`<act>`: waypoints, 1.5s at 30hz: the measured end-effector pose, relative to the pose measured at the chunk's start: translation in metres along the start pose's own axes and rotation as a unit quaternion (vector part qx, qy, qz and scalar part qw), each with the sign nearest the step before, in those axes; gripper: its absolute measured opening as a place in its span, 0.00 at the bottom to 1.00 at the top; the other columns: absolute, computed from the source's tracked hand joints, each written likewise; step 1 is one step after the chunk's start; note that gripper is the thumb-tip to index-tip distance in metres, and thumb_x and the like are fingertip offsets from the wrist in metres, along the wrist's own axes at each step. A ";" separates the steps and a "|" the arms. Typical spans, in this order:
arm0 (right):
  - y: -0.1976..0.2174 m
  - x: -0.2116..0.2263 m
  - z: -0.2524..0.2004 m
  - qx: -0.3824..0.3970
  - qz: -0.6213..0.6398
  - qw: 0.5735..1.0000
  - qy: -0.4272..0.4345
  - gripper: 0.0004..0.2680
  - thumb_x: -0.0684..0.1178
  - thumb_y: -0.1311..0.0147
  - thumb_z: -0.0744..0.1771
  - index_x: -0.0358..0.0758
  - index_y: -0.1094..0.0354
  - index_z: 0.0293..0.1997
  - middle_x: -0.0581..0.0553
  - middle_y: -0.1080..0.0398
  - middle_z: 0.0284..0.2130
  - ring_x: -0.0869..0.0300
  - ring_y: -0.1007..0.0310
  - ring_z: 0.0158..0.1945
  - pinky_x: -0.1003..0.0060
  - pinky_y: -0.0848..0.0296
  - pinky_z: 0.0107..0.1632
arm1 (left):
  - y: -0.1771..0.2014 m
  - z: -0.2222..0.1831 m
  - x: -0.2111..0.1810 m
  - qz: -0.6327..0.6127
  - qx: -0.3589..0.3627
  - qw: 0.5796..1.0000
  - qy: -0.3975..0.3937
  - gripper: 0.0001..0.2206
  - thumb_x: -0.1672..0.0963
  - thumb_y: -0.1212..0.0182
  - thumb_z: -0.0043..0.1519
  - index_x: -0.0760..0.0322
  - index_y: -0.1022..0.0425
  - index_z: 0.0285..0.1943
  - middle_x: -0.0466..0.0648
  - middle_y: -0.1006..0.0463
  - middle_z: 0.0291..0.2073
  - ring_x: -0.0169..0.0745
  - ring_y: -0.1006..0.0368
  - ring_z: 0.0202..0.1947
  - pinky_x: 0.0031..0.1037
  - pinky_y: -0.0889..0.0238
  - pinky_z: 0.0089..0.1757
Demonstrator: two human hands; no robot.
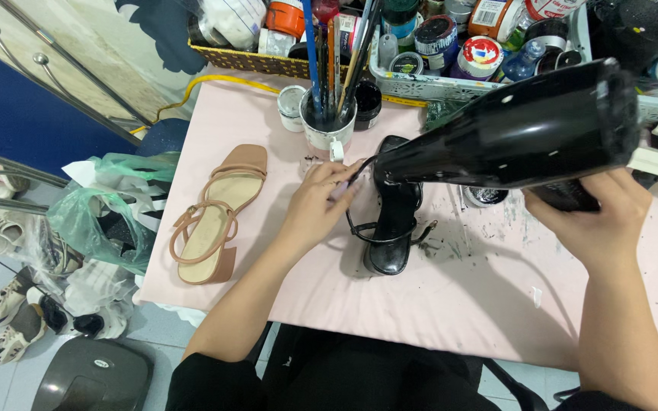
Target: The person applies black dye to the straps and surface of a high-heeled sandal using a small brush, dries the area with a hair dryer, and then applies another coat of dye to the same sections.
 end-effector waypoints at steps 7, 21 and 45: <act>0.018 -0.033 -0.009 0.020 0.025 0.999 -0.032 0.11 0.35 0.28 0.65 0.28 0.25 0.50 0.38 0.24 0.44 0.54 0.24 0.44 0.66 0.29 0.49 | -0.033 -0.016 -0.026 0.024 0.090 0.983 -0.157 0.36 0.49 0.43 0.69 0.67 0.54 0.82 0.60 0.41 0.73 0.60 0.47 0.72 0.47 0.54 0.68; -0.004 -0.243 -0.181 0.137 0.019 0.916 -0.378 0.11 0.50 0.44 0.76 0.30 0.24 0.48 0.37 0.22 0.38 0.59 0.21 0.39 0.67 0.24 0.38 | -0.047 -0.019 -0.049 0.086 0.064 0.973 -0.204 0.29 0.52 0.46 0.69 0.66 0.45 0.79 0.51 0.43 0.76 0.49 0.47 0.76 0.43 0.57 0.72; 0.045 -0.106 -0.093 0.037 -0.048 0.981 -0.185 0.06 0.37 0.32 0.69 0.29 0.28 0.46 0.37 0.23 0.36 0.58 0.21 0.35 0.70 0.24 0.38 | -0.020 0.006 -0.047 -0.066 -0.033 0.993 -0.090 0.16 0.56 0.44 0.71 0.60 0.28 0.68 0.51 0.22 0.45 0.47 0.24 0.46 0.33 0.31 0.49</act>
Point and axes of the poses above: each hand's wrist, its own z-axis towards the middle knuckle, its own y-axis out of the back of the hand, x = y × z, the point moved 9 cm from there along z, towards the middle knuckle
